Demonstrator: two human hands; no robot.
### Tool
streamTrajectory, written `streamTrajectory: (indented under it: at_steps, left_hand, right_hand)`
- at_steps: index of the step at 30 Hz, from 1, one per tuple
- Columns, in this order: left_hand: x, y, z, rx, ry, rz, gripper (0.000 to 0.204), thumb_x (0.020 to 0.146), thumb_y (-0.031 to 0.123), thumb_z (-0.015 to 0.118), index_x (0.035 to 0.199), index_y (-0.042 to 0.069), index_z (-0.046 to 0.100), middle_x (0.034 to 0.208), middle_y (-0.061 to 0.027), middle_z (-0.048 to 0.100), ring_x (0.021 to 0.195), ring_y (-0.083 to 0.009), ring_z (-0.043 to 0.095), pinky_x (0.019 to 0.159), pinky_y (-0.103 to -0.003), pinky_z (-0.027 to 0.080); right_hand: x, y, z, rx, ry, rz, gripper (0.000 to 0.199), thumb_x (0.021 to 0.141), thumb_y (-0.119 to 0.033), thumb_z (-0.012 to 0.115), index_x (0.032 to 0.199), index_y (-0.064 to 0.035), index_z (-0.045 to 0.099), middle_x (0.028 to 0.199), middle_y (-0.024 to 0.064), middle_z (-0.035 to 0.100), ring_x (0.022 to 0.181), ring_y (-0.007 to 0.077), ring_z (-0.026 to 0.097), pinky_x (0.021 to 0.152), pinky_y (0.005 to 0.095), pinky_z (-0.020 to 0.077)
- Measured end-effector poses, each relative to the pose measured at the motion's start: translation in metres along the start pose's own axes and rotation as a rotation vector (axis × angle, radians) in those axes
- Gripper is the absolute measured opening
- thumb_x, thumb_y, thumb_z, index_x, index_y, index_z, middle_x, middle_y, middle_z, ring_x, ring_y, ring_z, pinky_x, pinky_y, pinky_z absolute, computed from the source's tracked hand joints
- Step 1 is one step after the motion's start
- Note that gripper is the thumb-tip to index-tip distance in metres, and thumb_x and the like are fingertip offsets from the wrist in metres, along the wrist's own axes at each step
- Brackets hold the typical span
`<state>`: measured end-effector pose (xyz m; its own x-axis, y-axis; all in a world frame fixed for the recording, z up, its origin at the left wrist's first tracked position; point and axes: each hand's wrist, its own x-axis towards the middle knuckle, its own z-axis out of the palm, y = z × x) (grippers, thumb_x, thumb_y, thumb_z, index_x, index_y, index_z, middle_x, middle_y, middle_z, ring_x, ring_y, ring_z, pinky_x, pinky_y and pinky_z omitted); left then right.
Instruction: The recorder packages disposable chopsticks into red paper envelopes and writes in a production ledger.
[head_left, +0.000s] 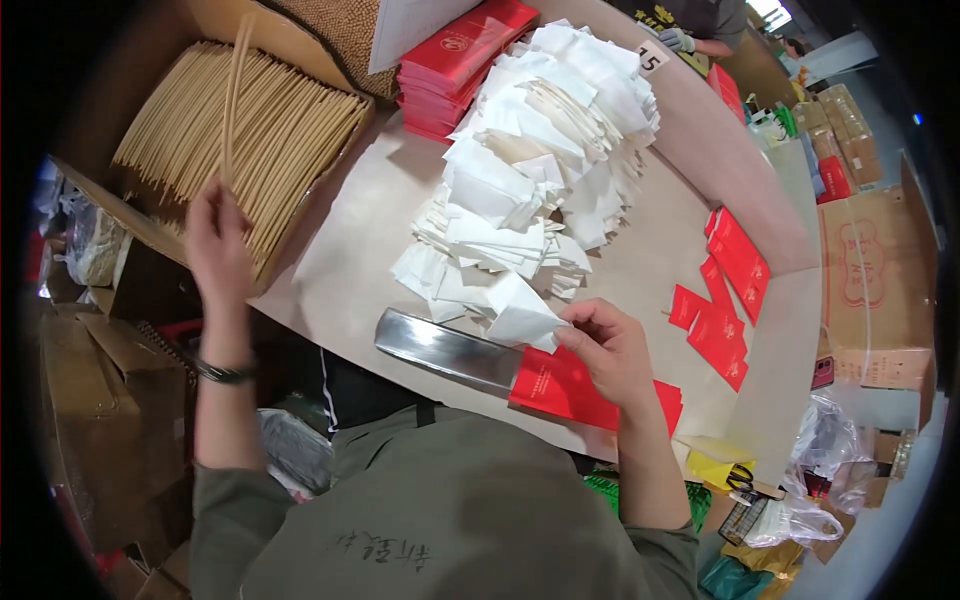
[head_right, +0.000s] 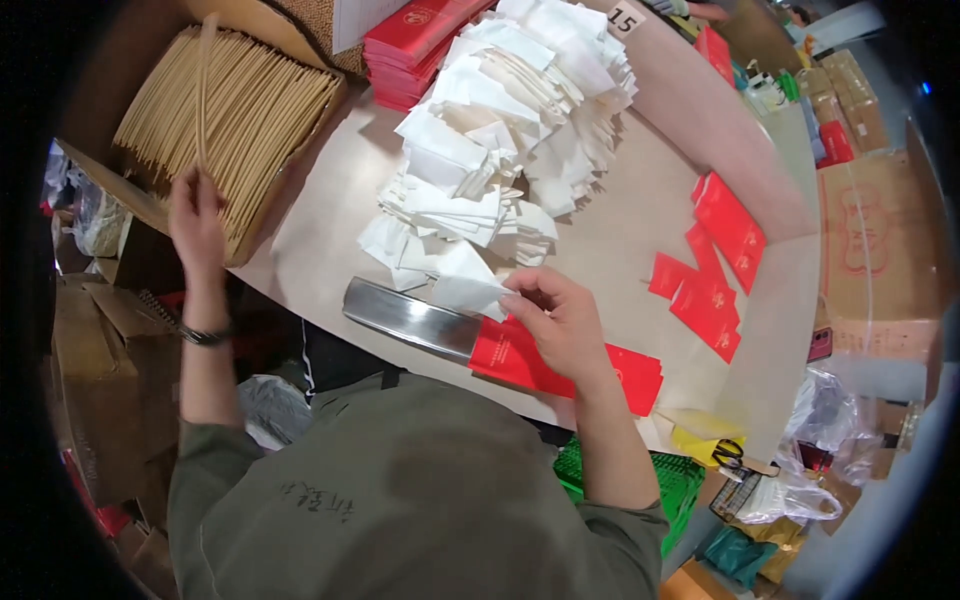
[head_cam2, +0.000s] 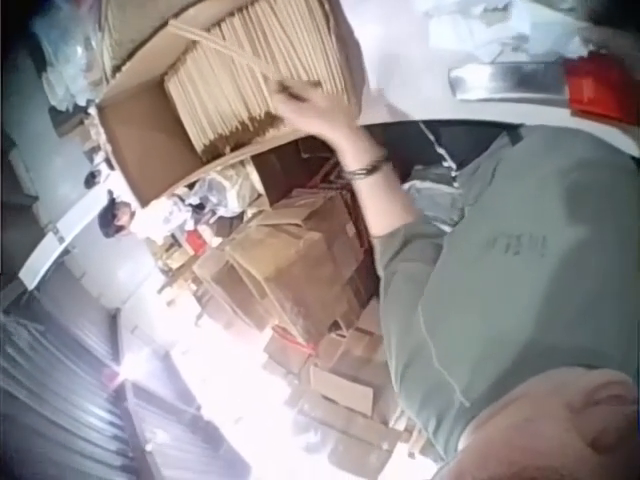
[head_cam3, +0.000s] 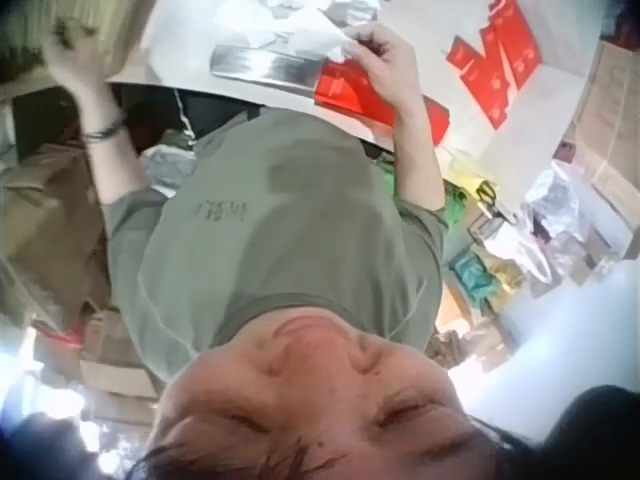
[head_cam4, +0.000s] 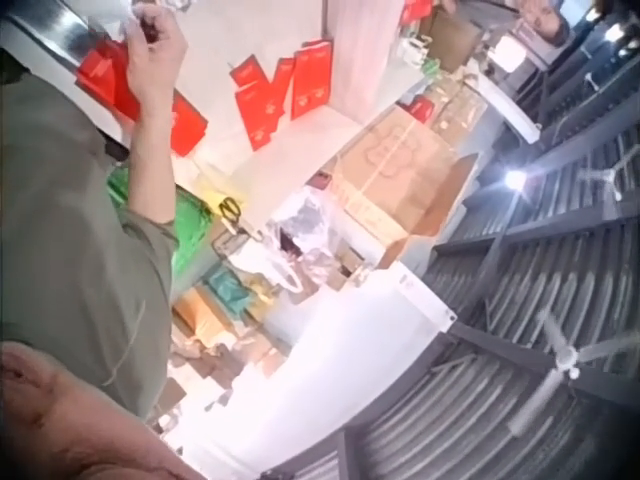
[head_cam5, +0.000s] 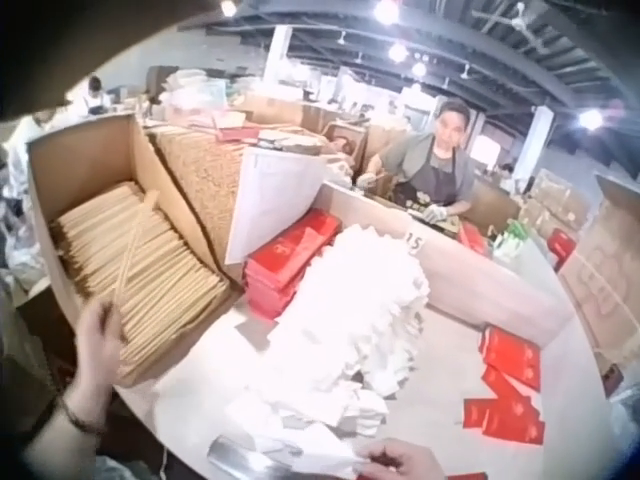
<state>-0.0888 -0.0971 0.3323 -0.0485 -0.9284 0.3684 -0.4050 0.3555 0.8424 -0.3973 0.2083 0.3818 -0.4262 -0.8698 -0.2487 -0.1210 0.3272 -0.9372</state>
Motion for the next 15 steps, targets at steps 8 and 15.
streamTrajectory:
  at_steps: [8,15]
  left_hand:
    - [-0.149,0.014,0.047,-0.254,-0.303,-0.042,0.016,0.102,0.012,0.053,0.113,0.001,0.057,0.089,0.0011,0.054,0.081,-0.0069,0.047,0.076,-0.021,0.04]
    - [-0.149,0.036,0.032,-0.41,-0.655,-0.247,0.012,0.095,0.007,0.062,0.104,-0.001,0.06,0.087,0.0018,0.059,0.074,-0.0076,0.057,0.066,-0.025,0.048]
  right_hand:
    - [-0.016,0.042,0.063,-0.955,-0.059,-0.547,0.016,0.083,-0.011,0.07,0.094,-0.0031,0.063,0.081,0.0132,0.057,0.082,0.0325,0.059,0.072,0.0432,0.0484]
    - [-0.016,0.034,0.061,-0.766,0.245,-0.47,0.027,0.086,-0.021,0.071,0.104,-0.0018,0.062,0.092,0.0147,0.064,0.087,0.0327,0.061,0.077,0.0426,0.0485]
